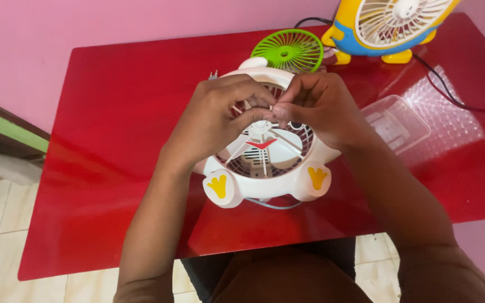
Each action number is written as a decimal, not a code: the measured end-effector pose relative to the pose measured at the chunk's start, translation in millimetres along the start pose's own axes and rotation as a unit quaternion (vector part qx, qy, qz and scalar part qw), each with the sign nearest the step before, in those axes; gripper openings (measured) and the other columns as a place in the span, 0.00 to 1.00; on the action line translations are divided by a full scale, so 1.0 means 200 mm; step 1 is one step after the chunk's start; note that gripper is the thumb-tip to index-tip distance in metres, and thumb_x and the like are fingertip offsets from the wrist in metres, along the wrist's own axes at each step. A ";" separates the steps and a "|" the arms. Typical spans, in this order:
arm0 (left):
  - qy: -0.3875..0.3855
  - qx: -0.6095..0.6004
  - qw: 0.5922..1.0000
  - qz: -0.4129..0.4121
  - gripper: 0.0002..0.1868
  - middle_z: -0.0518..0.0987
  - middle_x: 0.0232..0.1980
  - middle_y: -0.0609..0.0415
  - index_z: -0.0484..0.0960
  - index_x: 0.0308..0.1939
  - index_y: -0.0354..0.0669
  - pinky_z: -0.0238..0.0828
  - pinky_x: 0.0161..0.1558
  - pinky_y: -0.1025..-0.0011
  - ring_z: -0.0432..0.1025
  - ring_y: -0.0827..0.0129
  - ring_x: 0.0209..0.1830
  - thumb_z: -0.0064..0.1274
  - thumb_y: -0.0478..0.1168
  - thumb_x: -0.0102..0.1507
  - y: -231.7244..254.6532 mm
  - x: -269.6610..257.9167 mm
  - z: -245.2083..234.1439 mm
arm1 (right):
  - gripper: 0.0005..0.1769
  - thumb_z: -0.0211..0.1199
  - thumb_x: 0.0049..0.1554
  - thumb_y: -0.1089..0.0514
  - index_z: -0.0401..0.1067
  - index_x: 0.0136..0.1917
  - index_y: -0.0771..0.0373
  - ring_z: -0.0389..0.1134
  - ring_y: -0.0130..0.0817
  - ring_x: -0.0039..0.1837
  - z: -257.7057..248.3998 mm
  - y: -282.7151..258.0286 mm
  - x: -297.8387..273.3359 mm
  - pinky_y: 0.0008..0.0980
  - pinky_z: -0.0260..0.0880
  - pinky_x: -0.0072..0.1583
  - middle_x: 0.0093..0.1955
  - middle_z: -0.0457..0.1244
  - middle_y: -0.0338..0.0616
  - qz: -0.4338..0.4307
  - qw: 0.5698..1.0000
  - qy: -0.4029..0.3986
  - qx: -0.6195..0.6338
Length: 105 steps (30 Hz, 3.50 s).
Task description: The person uses a screwdriver to remove screws from the front grille of a white duck-shaped electric fan. They then detach the grille and remove the central cap from the fan blades, leaving the fan partially disassembled on the table.
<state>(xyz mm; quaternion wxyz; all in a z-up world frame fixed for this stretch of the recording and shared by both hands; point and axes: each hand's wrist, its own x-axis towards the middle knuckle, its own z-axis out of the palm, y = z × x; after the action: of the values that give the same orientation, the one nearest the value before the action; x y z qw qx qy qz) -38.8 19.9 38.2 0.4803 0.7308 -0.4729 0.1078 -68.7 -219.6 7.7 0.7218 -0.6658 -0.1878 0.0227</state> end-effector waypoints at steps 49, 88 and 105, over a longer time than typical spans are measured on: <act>-0.152 0.168 0.968 -0.108 0.04 0.84 0.33 0.53 0.85 0.30 0.39 0.73 0.35 0.65 0.78 0.63 0.30 0.65 0.34 0.54 -0.16 0.00 0.04 | 0.09 0.68 0.63 0.59 0.73 0.46 0.66 0.63 0.15 0.42 -0.23 0.21 0.20 0.21 0.65 0.43 0.40 0.67 0.35 -0.065 0.957 0.077 -0.271; -0.156 0.065 0.923 -0.347 0.03 0.84 0.30 0.51 0.84 0.33 0.36 0.75 0.35 0.69 0.79 0.70 0.29 0.63 0.33 0.58 -0.22 0.04 0.10 | 0.08 0.73 0.57 0.55 0.77 0.45 0.58 0.63 0.33 0.58 -0.21 0.21 0.19 0.39 0.57 0.63 0.45 0.69 0.34 -0.115 0.902 0.070 -0.411; -0.247 0.176 0.870 -0.388 0.13 0.85 0.33 0.44 0.87 0.39 0.38 0.74 0.41 0.60 0.80 0.58 0.33 0.55 0.45 0.65 -0.22 0.03 0.12 | 0.08 0.73 0.56 0.56 0.76 0.43 0.59 0.62 0.35 0.56 -0.20 0.21 0.18 0.38 0.58 0.62 0.44 0.69 0.34 -0.111 0.896 0.069 -0.423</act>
<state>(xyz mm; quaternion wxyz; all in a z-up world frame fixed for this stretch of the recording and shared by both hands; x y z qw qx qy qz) -7.0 2.2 2.6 0.2143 0.9307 -0.2274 -0.1903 -13.3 -242.6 -26.3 0.3806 -0.8831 -0.2021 -0.1855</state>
